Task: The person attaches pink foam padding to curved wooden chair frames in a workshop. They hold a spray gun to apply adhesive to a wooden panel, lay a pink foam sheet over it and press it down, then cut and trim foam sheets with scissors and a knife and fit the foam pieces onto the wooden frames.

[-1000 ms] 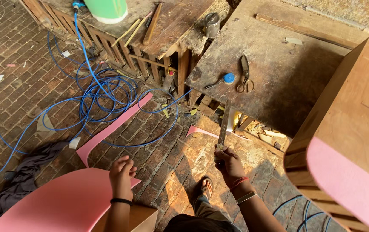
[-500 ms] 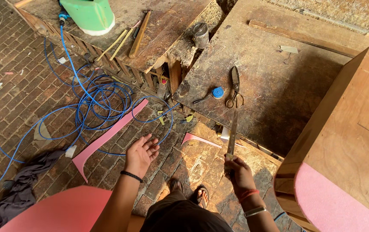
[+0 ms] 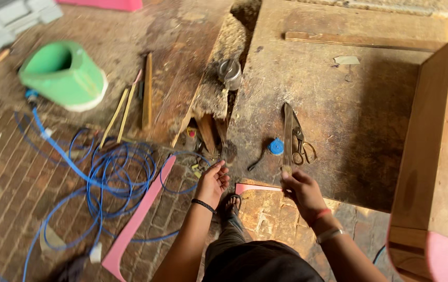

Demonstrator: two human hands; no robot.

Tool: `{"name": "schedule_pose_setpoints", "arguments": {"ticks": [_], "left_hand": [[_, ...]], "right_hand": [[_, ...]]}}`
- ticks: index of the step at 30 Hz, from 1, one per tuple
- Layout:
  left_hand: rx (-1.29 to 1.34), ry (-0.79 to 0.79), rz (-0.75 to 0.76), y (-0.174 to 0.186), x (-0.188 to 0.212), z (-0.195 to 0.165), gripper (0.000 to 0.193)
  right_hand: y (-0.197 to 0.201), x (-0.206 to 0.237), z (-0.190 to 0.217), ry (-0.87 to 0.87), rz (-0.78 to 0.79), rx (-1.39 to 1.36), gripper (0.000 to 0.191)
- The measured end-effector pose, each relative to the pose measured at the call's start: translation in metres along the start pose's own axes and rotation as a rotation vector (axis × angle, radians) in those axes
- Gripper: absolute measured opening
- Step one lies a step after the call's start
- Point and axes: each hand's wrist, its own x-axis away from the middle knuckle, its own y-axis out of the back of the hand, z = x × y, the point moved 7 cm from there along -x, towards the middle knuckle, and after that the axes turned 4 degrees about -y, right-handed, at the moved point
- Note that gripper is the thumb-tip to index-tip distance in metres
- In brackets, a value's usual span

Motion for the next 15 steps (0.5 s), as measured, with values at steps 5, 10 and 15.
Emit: {"name": "schedule_pose_setpoints", "arguments": {"ticks": [5,10,15], "left_hand": [[-0.168,-0.009,0.111,-0.046,-0.033,-0.051,0.018],[-0.463,-0.197,0.506,-0.163,-0.005,-0.088,0.023],[-0.207,-0.004,1.315,-0.272,0.176,-0.087,0.017]], "right_hand": [[-0.047,-0.044,-0.001,-0.449,-0.019,0.112,0.042],[-0.031,-0.012,-0.050,-0.458,-0.119,0.034,0.044],[-0.007,0.021,-0.090,-0.430,-0.330,-0.328,0.039]]}}
